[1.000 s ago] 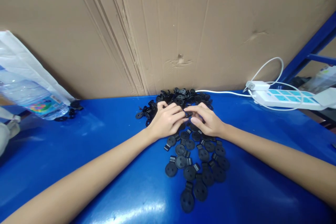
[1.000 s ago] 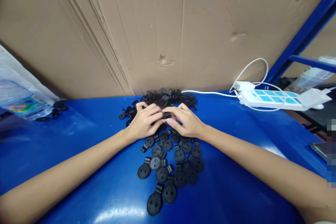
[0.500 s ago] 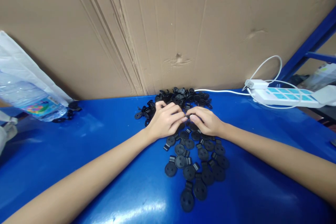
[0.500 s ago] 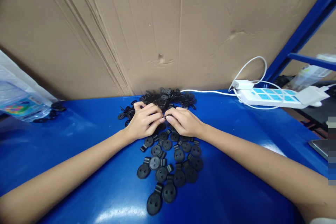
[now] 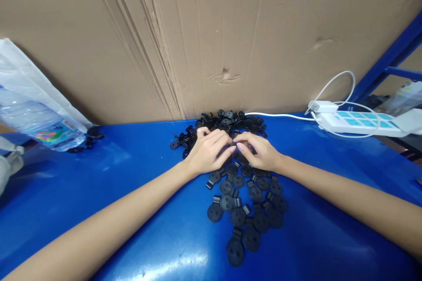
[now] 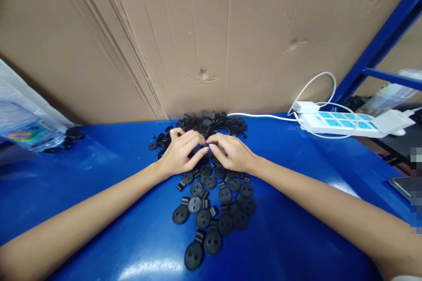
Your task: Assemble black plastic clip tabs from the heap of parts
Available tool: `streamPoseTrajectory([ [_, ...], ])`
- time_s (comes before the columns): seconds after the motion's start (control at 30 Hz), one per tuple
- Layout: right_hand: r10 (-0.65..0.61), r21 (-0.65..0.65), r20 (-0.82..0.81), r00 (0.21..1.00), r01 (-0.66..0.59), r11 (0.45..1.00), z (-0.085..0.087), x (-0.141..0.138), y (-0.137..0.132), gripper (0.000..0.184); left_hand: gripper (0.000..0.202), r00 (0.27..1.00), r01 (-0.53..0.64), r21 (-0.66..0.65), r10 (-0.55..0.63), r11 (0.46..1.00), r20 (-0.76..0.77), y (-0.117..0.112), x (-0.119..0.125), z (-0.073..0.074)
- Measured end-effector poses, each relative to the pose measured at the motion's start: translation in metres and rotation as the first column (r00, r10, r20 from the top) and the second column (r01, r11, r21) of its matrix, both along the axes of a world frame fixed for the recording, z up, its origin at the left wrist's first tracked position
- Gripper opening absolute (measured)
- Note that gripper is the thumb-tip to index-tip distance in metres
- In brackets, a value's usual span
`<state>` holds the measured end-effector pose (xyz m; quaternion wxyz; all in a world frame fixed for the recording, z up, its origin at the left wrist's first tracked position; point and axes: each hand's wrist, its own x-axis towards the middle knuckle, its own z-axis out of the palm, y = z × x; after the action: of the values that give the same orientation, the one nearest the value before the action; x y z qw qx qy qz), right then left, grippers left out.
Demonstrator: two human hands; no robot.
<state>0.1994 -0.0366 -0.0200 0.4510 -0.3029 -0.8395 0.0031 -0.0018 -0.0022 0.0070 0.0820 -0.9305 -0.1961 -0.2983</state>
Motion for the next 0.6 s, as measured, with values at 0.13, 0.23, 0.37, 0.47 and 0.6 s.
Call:
streamPoseTrajectory([
  [0.13,0.002,-0.008,-0.006,1.000,-0.002,1.000,-0.0009,0.0001,-0.0003,0.015,0.022,1.000,0.001,-0.053,0.000,0.999,0.022,-0.0011,-0.0005,0.0005],
  [0.23,0.001,-0.022,-0.021,1.000,-0.001,1.000,-0.0024,0.0002,-0.0002,0.020,0.026,0.999,-0.013,-0.071,0.017,0.997,0.050,-0.0012,-0.0008,0.0001],
  [0.37,0.012,-0.027,-0.042,0.999,-0.013,1.000,-0.0038,0.0001,0.0005,0.022,0.024,0.997,-0.040,-0.064,0.044,0.997,0.061,0.0005,-0.0004,-0.0020],
  [0.47,0.014,-0.032,-0.041,0.999,-0.015,0.999,-0.0036,-0.0002,0.0009,0.023,0.017,0.999,-0.016,-0.005,0.016,1.000,0.031,0.0030,-0.0001,-0.0037],
  [0.6,0.017,-0.057,-0.021,1.000,-0.018,0.998,-0.0020,-0.0006,0.0005,0.022,0.016,1.000,0.004,0.059,-0.006,0.998,0.029,0.0054,-0.0003,-0.0046],
])
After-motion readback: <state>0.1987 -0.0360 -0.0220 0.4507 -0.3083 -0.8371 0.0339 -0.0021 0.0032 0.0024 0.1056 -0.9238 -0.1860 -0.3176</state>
